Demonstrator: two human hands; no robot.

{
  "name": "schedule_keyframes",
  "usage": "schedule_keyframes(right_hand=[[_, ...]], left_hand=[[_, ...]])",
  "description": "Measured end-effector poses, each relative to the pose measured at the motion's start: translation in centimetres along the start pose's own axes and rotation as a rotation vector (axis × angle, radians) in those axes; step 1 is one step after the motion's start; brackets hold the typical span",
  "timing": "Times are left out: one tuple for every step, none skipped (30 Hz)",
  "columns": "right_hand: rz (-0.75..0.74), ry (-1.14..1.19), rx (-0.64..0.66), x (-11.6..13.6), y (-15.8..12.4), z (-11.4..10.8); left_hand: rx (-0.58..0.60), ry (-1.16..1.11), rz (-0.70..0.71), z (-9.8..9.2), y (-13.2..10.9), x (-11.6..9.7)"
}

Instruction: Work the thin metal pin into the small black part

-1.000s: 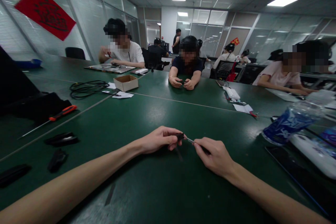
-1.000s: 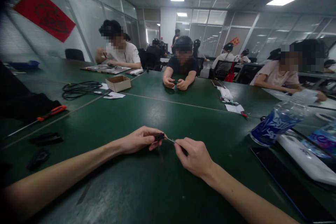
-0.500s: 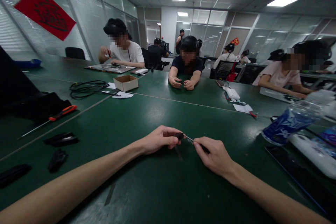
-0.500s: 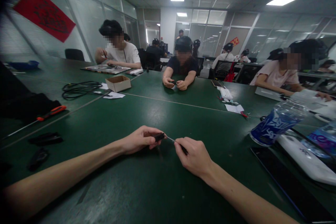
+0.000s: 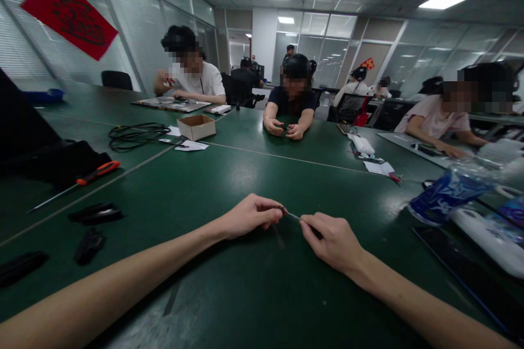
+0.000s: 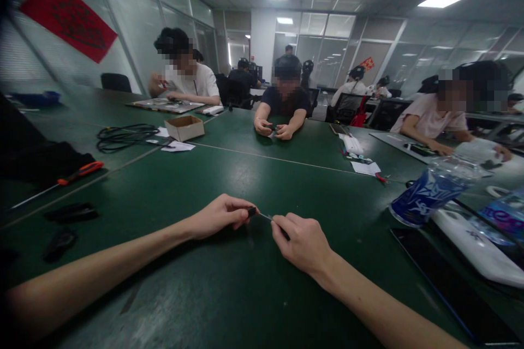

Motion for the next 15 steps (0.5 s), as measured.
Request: schedule_keyframes(right_hand=[[-0.003,-0.010,-0.005,0.00,-0.04,0.00],[-0.006,-0.018,-0.007,0.01,-0.07,0.00],[-0.009,-0.022,-0.005,0.03,-0.09,0.00],[-0.014,-0.021,-0.001,0.06,-0.11,0.00],[-0.020,-0.018,0.005,0.08,-0.12,-0.01],[-0.024,-0.014,0.012,0.09,-0.13,-0.01],[-0.029,-0.008,0.020,0.09,-0.14,-0.01],[-0.033,-0.001,0.030,0.08,-0.15,-0.01],[-0.035,0.006,0.037,0.07,-0.16,-0.01],[-0.038,0.014,0.041,0.04,-0.18,-0.03],[-0.041,0.023,0.046,0.02,-0.20,-0.04],[-0.045,0.031,0.046,0.01,-0.22,-0.05],[-0.048,0.038,0.043,-0.01,-0.24,-0.07],[-0.051,0.043,0.041,-0.02,-0.26,-0.08],[-0.053,0.047,0.040,-0.03,-0.28,-0.08]], left_hand=[[0.005,0.015,0.000,0.01,0.01,-0.03],[0.011,0.026,0.000,0.02,0.01,-0.05],[0.021,0.031,0.001,0.04,0.00,-0.07],[0.032,0.029,0.003,0.06,-0.02,-0.09],[0.046,0.022,0.006,0.09,-0.04,-0.12],[0.059,0.013,0.011,0.12,-0.07,-0.15],[0.073,0.002,0.016,0.16,-0.10,-0.19],[0.084,-0.009,0.022,0.19,-0.13,-0.24],[0.093,-0.020,0.028,0.22,-0.16,-0.28],[0.099,-0.031,0.033,0.24,-0.19,-0.33],[0.105,-0.042,0.037,0.26,-0.21,-0.38],[0.113,-0.054,0.039,0.29,-0.23,-0.43],[0.122,-0.068,0.042,0.32,-0.25,-0.49],[0.132,-0.082,0.045,0.35,-0.27,-0.56],[0.143,-0.097,0.050,0.37,-0.28,-0.65]])
Point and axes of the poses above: each hand's wrist, its own y-axis towards the middle knuckle, its own z-axis out of the palm, x = y × z, the point moved 4 cm from there along y, towards the middle knuckle, and after that the axes turned 11 degrees about z, right-handed, at the moved point
